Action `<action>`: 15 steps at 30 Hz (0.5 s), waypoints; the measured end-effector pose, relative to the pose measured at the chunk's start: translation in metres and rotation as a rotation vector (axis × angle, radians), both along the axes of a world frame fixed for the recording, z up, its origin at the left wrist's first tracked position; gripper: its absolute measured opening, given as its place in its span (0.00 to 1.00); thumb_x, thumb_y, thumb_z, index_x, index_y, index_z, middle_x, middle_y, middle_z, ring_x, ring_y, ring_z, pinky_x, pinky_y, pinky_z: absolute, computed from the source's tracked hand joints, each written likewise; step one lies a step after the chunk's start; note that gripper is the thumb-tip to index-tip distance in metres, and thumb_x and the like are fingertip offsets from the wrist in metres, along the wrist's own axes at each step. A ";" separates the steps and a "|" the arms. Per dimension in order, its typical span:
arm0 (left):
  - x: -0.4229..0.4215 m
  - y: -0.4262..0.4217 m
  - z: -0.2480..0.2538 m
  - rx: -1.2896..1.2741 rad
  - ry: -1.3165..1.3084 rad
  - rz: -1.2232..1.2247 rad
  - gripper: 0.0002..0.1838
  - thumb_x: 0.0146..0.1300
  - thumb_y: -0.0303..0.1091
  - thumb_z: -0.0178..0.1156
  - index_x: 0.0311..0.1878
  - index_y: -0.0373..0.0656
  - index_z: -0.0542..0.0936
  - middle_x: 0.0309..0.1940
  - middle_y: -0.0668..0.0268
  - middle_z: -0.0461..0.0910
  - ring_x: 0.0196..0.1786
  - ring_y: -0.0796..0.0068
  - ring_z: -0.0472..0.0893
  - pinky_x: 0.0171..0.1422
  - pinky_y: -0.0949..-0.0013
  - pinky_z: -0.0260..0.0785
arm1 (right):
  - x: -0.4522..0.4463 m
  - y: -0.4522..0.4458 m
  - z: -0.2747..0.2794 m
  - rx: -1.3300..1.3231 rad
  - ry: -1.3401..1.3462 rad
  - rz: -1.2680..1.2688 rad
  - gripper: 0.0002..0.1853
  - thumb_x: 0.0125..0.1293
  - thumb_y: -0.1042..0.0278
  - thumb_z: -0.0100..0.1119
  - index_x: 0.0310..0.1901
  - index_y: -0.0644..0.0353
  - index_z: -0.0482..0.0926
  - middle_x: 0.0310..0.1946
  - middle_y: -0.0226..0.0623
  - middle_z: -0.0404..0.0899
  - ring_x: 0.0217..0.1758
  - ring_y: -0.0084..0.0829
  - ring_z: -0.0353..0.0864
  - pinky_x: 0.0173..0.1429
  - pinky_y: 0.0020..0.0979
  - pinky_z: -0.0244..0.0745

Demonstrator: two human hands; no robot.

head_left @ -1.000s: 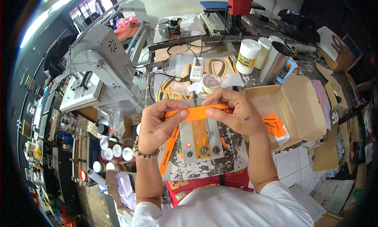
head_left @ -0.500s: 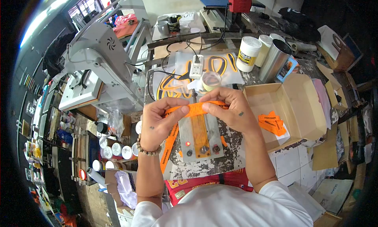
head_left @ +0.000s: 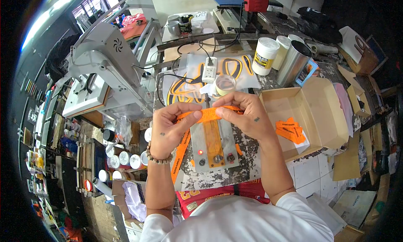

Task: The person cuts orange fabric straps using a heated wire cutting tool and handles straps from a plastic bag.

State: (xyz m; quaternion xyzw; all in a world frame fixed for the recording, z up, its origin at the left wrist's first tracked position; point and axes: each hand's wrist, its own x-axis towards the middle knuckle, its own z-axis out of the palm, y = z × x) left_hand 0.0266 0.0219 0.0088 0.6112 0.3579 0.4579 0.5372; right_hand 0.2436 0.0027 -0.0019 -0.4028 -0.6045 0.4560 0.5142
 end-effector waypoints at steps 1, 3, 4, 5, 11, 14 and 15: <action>0.000 0.000 0.000 0.000 0.000 0.000 0.09 0.63 0.23 0.66 0.45 0.31 0.84 0.37 0.63 0.85 0.39 0.83 0.81 0.45 0.79 0.74 | 0.000 0.000 0.001 -0.004 -0.006 -0.005 0.09 0.63 0.71 0.63 0.42 0.66 0.83 0.39 0.35 0.85 0.44 0.22 0.83 0.52 0.27 0.77; 0.000 0.000 0.000 0.010 -0.013 0.000 0.09 0.62 0.23 0.66 0.45 0.30 0.84 0.37 0.62 0.85 0.39 0.82 0.82 0.46 0.78 0.74 | 0.000 0.000 0.001 -0.004 -0.014 -0.004 0.08 0.63 0.73 0.63 0.43 0.66 0.83 0.39 0.35 0.85 0.43 0.20 0.82 0.51 0.25 0.77; 0.001 0.000 -0.001 0.010 -0.013 0.000 0.09 0.62 0.23 0.66 0.45 0.30 0.84 0.37 0.62 0.85 0.39 0.82 0.82 0.46 0.78 0.74 | 0.000 0.001 0.001 -0.004 -0.021 -0.002 0.08 0.63 0.75 0.63 0.43 0.65 0.83 0.40 0.35 0.85 0.42 0.18 0.82 0.50 0.23 0.77; 0.001 0.000 -0.001 0.007 -0.017 0.006 0.09 0.62 0.24 0.67 0.44 0.31 0.84 0.37 0.62 0.85 0.38 0.82 0.82 0.45 0.78 0.74 | 0.000 0.001 0.001 -0.004 -0.021 -0.002 0.08 0.63 0.75 0.63 0.43 0.65 0.83 0.40 0.35 0.85 0.42 0.18 0.82 0.50 0.23 0.77; 0.001 0.002 -0.004 -0.002 -0.010 0.013 0.09 0.61 0.25 0.67 0.43 0.31 0.84 0.36 0.62 0.85 0.37 0.81 0.82 0.44 0.78 0.73 | -0.001 0.002 -0.003 -0.015 -0.013 -0.008 0.09 0.63 0.71 0.63 0.42 0.66 0.83 0.38 0.35 0.85 0.43 0.21 0.83 0.51 0.26 0.77; 0.000 0.002 -0.005 -0.003 -0.013 0.007 0.09 0.61 0.25 0.67 0.43 0.31 0.84 0.36 0.62 0.85 0.37 0.81 0.82 0.44 0.78 0.73 | -0.001 0.002 -0.004 -0.017 0.017 0.004 0.09 0.63 0.71 0.63 0.42 0.65 0.83 0.39 0.35 0.85 0.43 0.21 0.83 0.51 0.26 0.77; 0.000 0.002 -0.005 -0.008 -0.019 0.005 0.09 0.61 0.25 0.67 0.43 0.31 0.84 0.36 0.62 0.85 0.37 0.81 0.82 0.44 0.78 0.73 | 0.000 0.003 -0.005 -0.017 0.012 0.006 0.09 0.63 0.71 0.63 0.43 0.65 0.83 0.39 0.35 0.85 0.43 0.21 0.83 0.51 0.26 0.77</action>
